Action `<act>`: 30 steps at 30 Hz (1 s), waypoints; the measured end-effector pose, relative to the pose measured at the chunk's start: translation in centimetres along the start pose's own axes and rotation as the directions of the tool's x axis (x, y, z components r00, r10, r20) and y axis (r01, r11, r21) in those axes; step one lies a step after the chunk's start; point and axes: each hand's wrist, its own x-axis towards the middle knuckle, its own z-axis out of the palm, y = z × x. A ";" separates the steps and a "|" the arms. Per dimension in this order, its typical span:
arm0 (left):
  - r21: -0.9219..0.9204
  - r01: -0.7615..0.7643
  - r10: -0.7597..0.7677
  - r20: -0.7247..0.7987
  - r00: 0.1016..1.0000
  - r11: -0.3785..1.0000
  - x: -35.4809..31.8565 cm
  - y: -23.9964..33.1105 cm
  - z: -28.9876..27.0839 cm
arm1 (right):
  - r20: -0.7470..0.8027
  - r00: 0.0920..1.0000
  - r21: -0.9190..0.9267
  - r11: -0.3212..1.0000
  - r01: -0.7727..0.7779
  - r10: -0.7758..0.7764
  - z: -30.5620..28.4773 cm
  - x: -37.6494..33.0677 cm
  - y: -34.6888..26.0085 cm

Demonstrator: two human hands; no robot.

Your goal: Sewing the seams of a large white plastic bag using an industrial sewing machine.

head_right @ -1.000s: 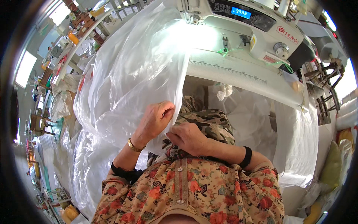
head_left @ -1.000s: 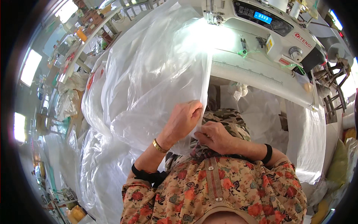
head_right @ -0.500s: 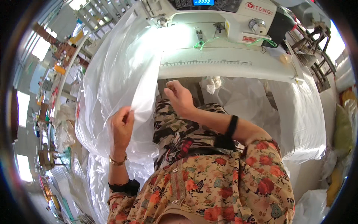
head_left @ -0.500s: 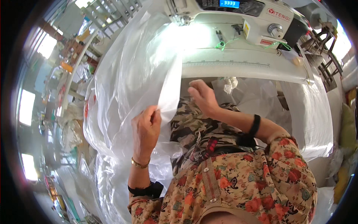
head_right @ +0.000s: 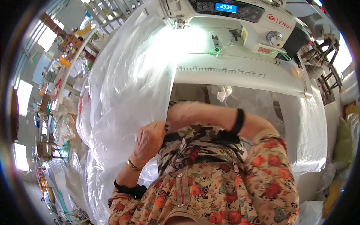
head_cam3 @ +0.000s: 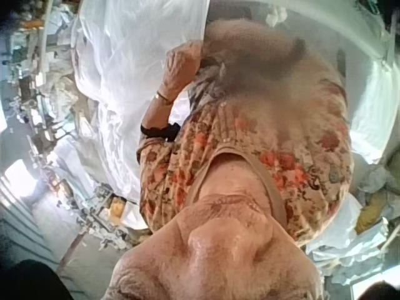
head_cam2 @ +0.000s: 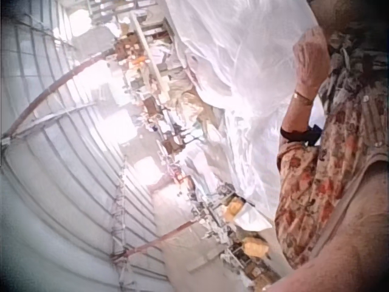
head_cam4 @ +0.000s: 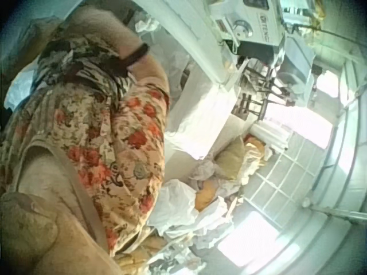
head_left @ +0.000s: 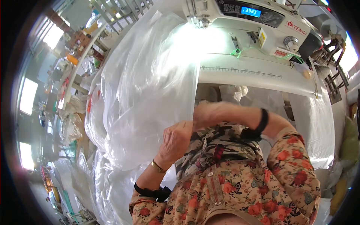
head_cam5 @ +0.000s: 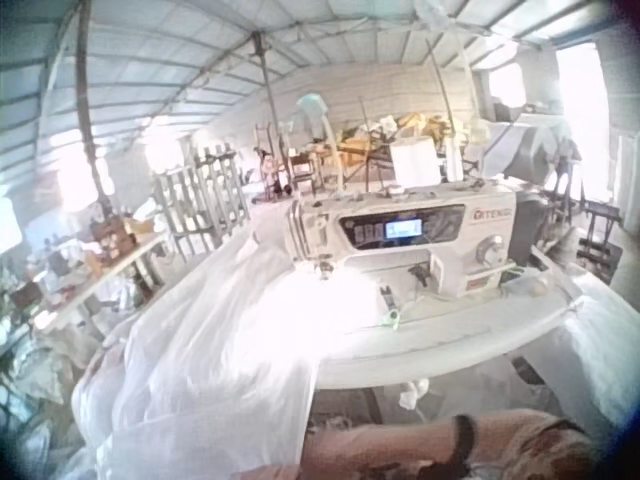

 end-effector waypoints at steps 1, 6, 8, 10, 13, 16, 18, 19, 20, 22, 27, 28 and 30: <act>0.007 0.019 -0.018 -0.017 1.000 1.000 -0.2 0.3 0.2 | 0.136 0.967 -0.146 0.969 -0.197 0.217 -3.2 -1.6 -0.1; -0.015 0.059 -0.060 -0.068 0.996 0.998 0.1 1.3 0.8 | -0.512 0.859 -0.490 0.817 -0.304 0.012 -9.4 -4.1 6.2; 0.000 0.089 -0.088 -0.075 0.993 0.996 0.3 1.5 0.8 | -0.552 0.824 -0.568 0.782 -0.257 -0.130 -9.9 -3.2 8.8; -0.015 0.112 -0.113 -0.072 0.991 0.994 0.3 1.9 0.8 | -0.559 0.809 -0.570 0.793 -0.215 -0.182 -9.9 -2.8 10.3; -0.036 0.148 -0.150 -0.072 0.986 0.988 0.0 2.3 0.3 | -0.561 0.809 -0.516 0.838 -0.176 -0.175 -10.2 -2.1 11.3; -0.095 0.164 -0.176 -0.131 0.976 0.982 0.0 3.0 0.1 | -0.560 0.819 -0.439 0.883 -0.165 -0.125 -10.5 -1.8 11.4; -0.145 0.164 -0.189 -0.179 0.966 0.976 -0.2 3.0 0.5 | -0.575 0.808 -0.413 0.898 -0.151 -0.129 -10.6 -1.5 11.4; -0.118 0.168 -0.190 -0.206 0.960 0.979 -0.4 2.6 1.1 | -0.577 0.810 -0.389 0.908 -0.157 -0.107 -10.6 -1.4 11.5; -0.091 0.171 -0.188 -0.232 0.954 0.981 -0.6 2.2 1.8 | -0.578 0.812 -0.364 0.917 -0.164 -0.084 -10.7 -1.3 11.6; -0.112 0.192 -0.208 -0.167 0.964 0.975 -0.9 1.4 2.8 | -0.600 0.798 -0.322 0.931 -0.175 -0.057 -10.6 -0.9 12.2; -0.237 0.203 -0.219 -0.042 0.975 0.950 0.4 -0.1 3.9 | -0.761 0.648 -0.316 0.884 -0.344 -0.020 -9.9 -0.4 13.2; -0.236 0.180 -0.197 -0.050 0.979 0.955 0.8 -0.4 4.2 | -0.767 0.641 -0.309 0.882 -0.355 -0.011 -9.9 -0.3 13.2; -0.235 0.147 -0.166 -0.059 0.984 0.961 1.8 -0.9 4.5 | -0.765 0.630 -0.280 0.813 -0.510 0.132 -10.0 -0.2 13.1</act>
